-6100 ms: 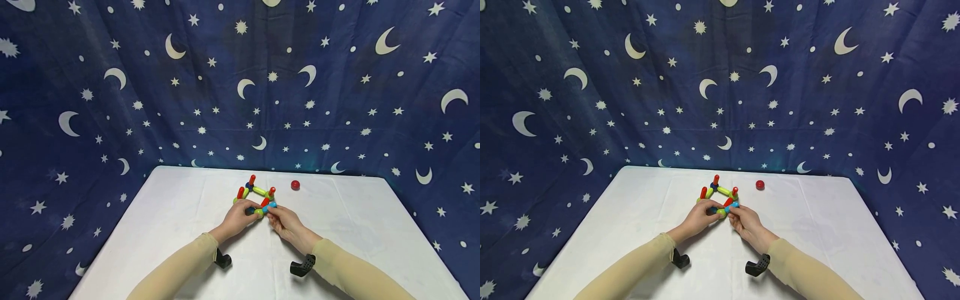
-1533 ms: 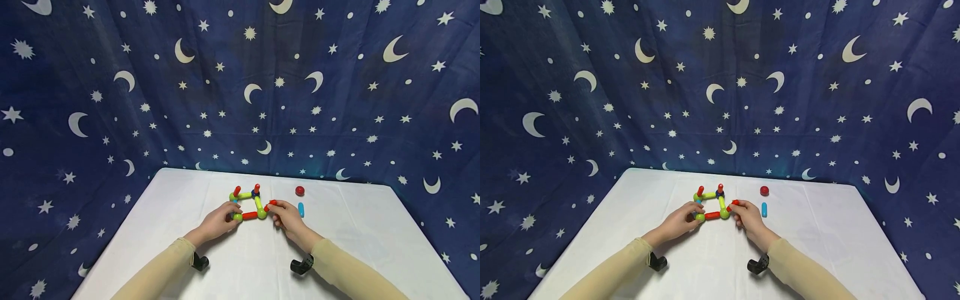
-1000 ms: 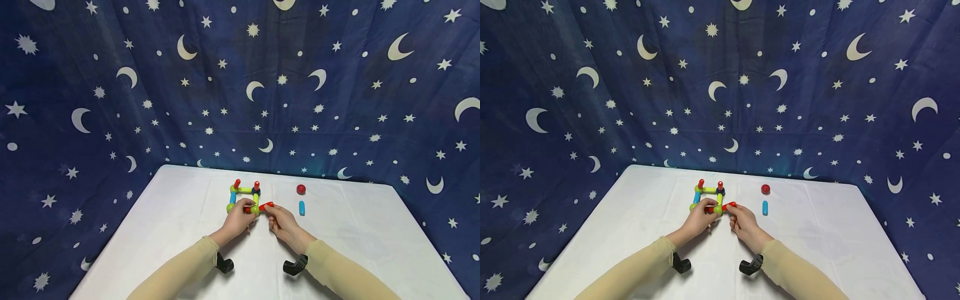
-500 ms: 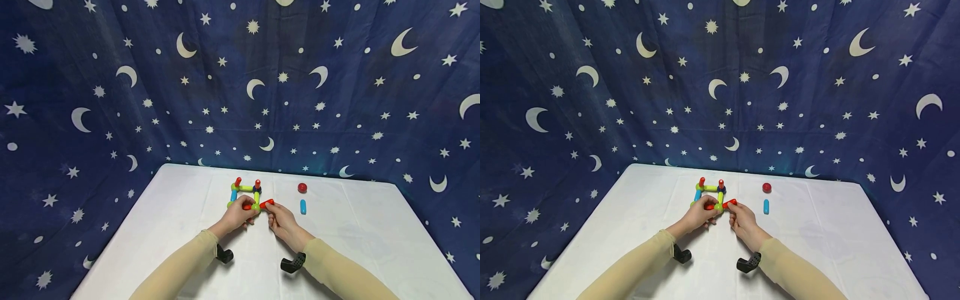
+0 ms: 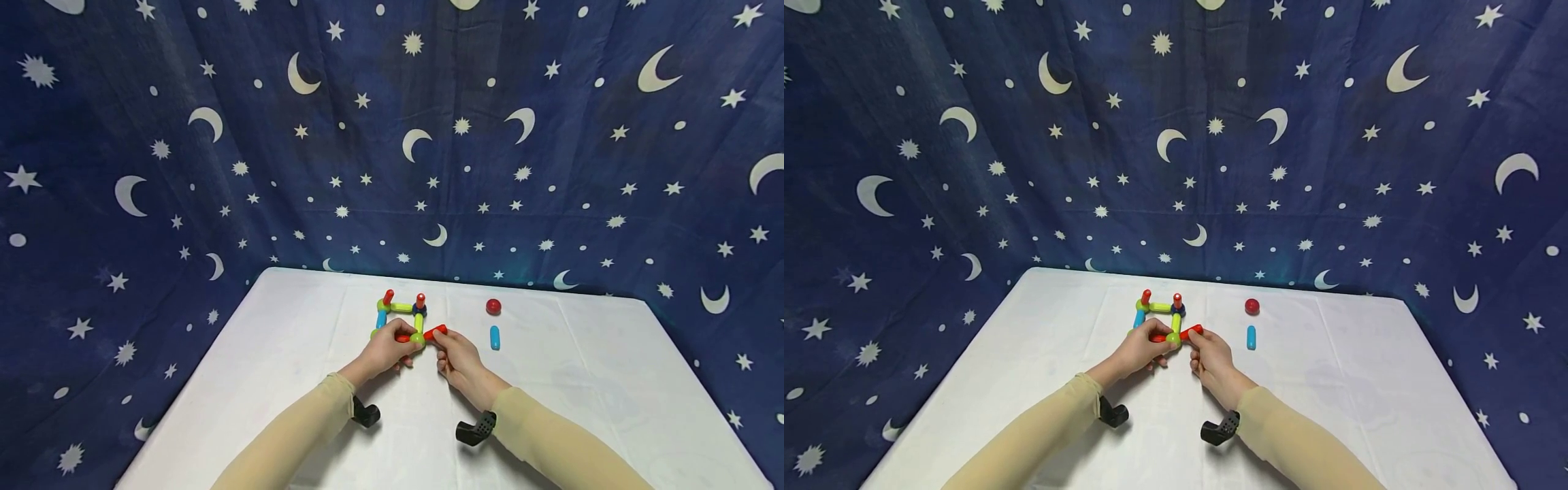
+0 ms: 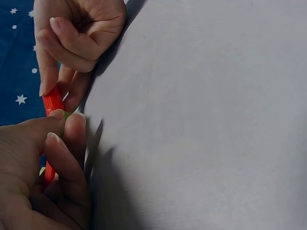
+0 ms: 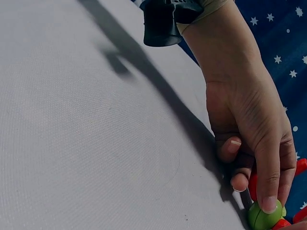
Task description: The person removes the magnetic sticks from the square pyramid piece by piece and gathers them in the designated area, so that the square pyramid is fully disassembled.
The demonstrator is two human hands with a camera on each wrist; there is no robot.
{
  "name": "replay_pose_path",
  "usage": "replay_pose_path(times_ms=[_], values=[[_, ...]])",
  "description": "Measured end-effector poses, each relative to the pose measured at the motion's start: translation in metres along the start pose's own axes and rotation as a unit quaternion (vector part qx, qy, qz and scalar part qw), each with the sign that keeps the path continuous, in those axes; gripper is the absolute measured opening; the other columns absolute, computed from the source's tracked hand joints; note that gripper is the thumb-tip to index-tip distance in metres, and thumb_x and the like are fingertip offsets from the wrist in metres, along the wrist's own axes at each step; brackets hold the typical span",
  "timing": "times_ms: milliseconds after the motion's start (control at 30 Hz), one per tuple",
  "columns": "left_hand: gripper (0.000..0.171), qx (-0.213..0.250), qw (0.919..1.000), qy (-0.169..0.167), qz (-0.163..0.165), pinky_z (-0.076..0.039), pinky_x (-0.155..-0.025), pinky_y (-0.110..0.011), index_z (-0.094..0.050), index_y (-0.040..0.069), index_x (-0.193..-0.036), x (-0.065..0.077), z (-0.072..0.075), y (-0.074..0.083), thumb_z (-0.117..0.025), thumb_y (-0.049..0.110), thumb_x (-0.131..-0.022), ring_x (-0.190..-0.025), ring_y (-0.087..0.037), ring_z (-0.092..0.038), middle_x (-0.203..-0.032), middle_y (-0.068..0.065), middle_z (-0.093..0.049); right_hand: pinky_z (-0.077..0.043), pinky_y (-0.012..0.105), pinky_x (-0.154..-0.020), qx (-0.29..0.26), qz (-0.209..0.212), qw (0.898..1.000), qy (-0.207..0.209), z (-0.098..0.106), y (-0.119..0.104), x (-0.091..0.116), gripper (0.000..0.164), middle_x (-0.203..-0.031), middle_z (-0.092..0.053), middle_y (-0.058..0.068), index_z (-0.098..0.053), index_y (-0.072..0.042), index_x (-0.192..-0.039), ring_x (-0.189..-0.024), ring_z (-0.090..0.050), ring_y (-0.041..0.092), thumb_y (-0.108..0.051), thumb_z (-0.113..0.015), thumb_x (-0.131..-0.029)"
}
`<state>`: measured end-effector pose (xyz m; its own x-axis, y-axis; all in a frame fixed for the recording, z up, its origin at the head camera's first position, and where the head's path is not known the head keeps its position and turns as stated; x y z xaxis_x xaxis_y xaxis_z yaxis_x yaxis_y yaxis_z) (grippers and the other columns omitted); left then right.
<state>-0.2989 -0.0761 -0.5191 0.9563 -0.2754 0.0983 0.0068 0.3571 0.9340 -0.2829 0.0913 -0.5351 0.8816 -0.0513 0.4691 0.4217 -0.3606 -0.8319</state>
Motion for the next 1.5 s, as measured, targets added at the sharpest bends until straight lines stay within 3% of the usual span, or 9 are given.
replay_pose_path(times_ms=[433,567,667,800,1000,1167,1267,1500], values=[[0.027,-0.001,1.0000,-0.004,-0.002,-0.048,-0.045,-0.025,-0.063,0.011,-0.115,-0.001,-0.004,0.002,-0.078,0.016,-0.093,-0.055,-0.015,-0.066,-0.085,-0.005,-0.068,-0.037,0.015,-0.049,-0.011,-0.009,1.000,0.007,0.007,-0.002,0.004,0.034,-0.088,-0.064,0.001,-0.054,-0.003,-0.132,-0.058,-0.044,0.005,-0.019,-0.063,-0.104],[0.027,-0.005,1.0000,0.000,-0.005,-0.049,-0.045,-0.025,-0.063,0.010,-0.115,-0.002,-0.004,0.002,-0.078,0.016,-0.093,-0.056,-0.015,-0.066,-0.085,-0.005,-0.067,-0.036,0.015,-0.047,-0.010,-0.012,1.000,-0.008,0.009,-0.005,0.005,0.033,-0.090,-0.068,0.000,-0.055,-0.002,-0.131,-0.058,-0.043,0.005,-0.019,-0.062,-0.105],[0.028,-0.005,1.0000,0.002,-0.004,-0.049,-0.045,-0.025,-0.063,0.010,-0.115,-0.002,-0.002,0.002,-0.079,0.016,-0.093,-0.056,-0.016,-0.066,-0.086,-0.006,-0.067,-0.035,0.015,-0.047,0.019,-0.006,1.000,-0.022,0.013,-0.013,0.007,0.035,-0.088,-0.067,-0.001,-0.056,-0.003,-0.131,-0.057,-0.043,0.004,-0.022,-0.064,-0.104],[0.028,-0.005,1.0000,0.001,0.004,-0.048,-0.045,-0.025,-0.063,0.010,-0.114,-0.001,0.000,0.003,-0.079,0.016,-0.092,-0.056,-0.016,-0.066,-0.085,-0.007,-0.066,-0.036,0.017,-0.046,0.088,0.032,0.995,-0.044,0.029,-0.036,0.009,0.042,-0.087,-0.064,-0.003,-0.057,-0.002,-0.135,-0.055,-0.044,0.004,-0.026,-0.066,-0.102],[0.028,-0.004,1.0000,0.004,0.001,-0.047,-0.045,-0.024,-0.063,0.009,-0.114,0.001,0.002,0.002,-0.079,0.016,-0.092,-0.054,-0.016,-0.065,-0.086,-0.008,-0.065,-0.039,0.021,-0.049,0.208,0.090,0.973,-0.046,0.080,-0.082,0.003,0.058,-0.090,-0.064,-0.002,-0.050,-0.001,-0.144,-0.055,-0.044,0.006,-0.034,-0.069,-0.100],[0.029,-0.004,1.0000,0.008,-0.002,-0.046,-0.045,-0.024,-0.063,0.010,-0.115,0.002,0.003,0.000,-0.080,0.016,-0.092,-0.054,-0.015,-0.062,-0.090,-0.007,-0.065,-0.043,0.024,-0.052,0.349,0.106,0.931,-0.010,0.125,-0.103,-0.009,0.057,-0.099,-0.065,0.007,-0.053,0.002,-0.140,-0.057,-0.046,0.010,-0.035,-0.069,-0.100],[0.030,-0.009,0.9999,0.012,-0.004,-0.047,-0.046,-0.025,-0.063,0.010,-0.115,0.003,0.003,0.000,-0.080,0.016,-0.091,-0.053,-0.014,-0.058,-0.094,-0.007,-0.065,-0.044,0.027,-0.053,0.405,0.092,0.909,0.002,0.142,-0.103,-0.015,0.055,-0.094,-0.062,0.010,-0.053,0.004,-0.138,-0.058,-0.048,0.013,-0.032,-0.069,-0.099],[0.030,-0.020,0.9996,0.017,-0.007,-0.047,-0.048,-0.026,-0.064,0.011,-0.115,0.001,0.000,0.000,-0.081,0.019,-0.091,-0.054,-0.014,-0.052,-0.095,-0.005,-0.064,-0.046,0.029,-0.055,0.422,0.073,0.903,0.020,0.156,-0.094,-0.022,0.050,-0.083,-0.061,0.004,-0.057,0.004,-0.132,-0.059,-0.055,0.015,-0.030,-0.071,-0.097]])
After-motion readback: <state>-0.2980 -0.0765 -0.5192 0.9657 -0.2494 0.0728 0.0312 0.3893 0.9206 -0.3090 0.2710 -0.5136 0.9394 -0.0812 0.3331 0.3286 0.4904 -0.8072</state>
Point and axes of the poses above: each hand's wrist, its own x-axis away from the middle knuckle, its own z-axis out of the back of the hand, y = z × x, the point moved 4 cm from there along -x, towards the middle knuckle
